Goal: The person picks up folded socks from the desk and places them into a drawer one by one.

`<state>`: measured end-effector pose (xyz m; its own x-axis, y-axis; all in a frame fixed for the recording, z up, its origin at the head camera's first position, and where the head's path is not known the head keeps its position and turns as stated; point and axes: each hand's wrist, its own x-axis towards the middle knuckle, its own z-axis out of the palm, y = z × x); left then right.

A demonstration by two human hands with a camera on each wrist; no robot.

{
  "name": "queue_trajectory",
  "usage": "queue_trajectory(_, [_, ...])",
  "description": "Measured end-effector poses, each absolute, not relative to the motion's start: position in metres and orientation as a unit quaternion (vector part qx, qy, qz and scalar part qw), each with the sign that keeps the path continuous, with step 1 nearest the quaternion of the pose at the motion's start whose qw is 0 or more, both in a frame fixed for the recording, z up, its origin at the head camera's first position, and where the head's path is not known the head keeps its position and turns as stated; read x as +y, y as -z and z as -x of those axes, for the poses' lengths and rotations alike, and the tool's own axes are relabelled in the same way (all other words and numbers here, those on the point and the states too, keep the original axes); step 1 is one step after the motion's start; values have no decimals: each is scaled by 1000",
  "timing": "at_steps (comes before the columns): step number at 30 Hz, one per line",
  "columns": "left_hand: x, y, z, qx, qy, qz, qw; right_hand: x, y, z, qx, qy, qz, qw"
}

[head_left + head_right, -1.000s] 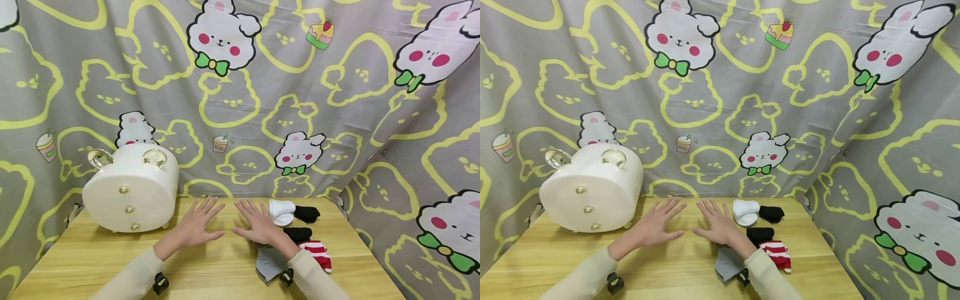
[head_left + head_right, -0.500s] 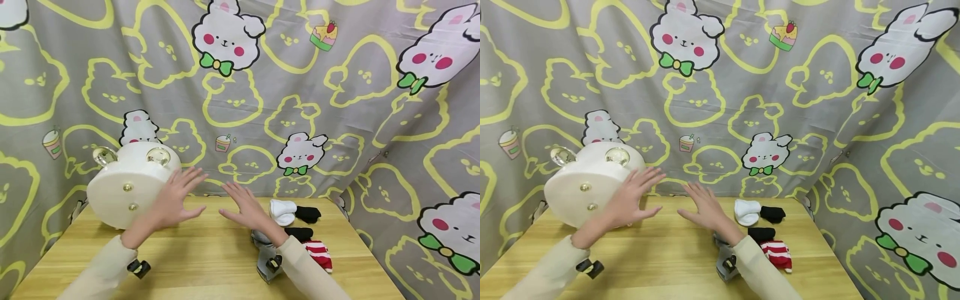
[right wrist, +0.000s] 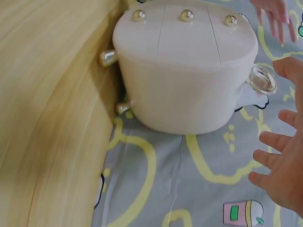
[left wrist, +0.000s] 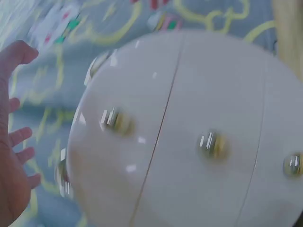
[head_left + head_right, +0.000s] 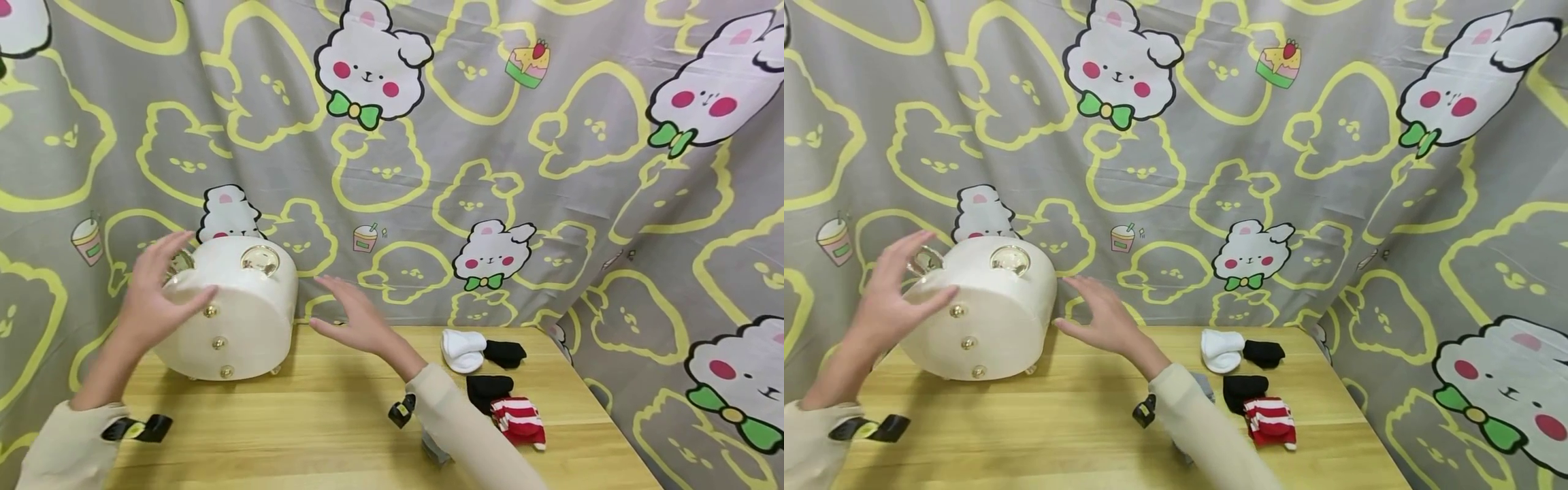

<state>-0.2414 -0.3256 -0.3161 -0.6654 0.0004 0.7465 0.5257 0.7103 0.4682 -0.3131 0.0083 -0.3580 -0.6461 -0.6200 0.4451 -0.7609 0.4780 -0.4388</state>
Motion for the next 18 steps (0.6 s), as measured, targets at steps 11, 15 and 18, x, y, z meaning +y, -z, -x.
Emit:
queue_trajectory(11, [-417,368,239,-699,656,217,182,-34,355,316,-836,-351,-409,104])
queue_trajectory(15, [-436,390,243,-673,687,231,145,-45,359,317,-831,-363,-408,102])
queue_trajectory(18, [-443,402,246,-671,695,224,127,-52,363,317,-829,-372,-407,96])
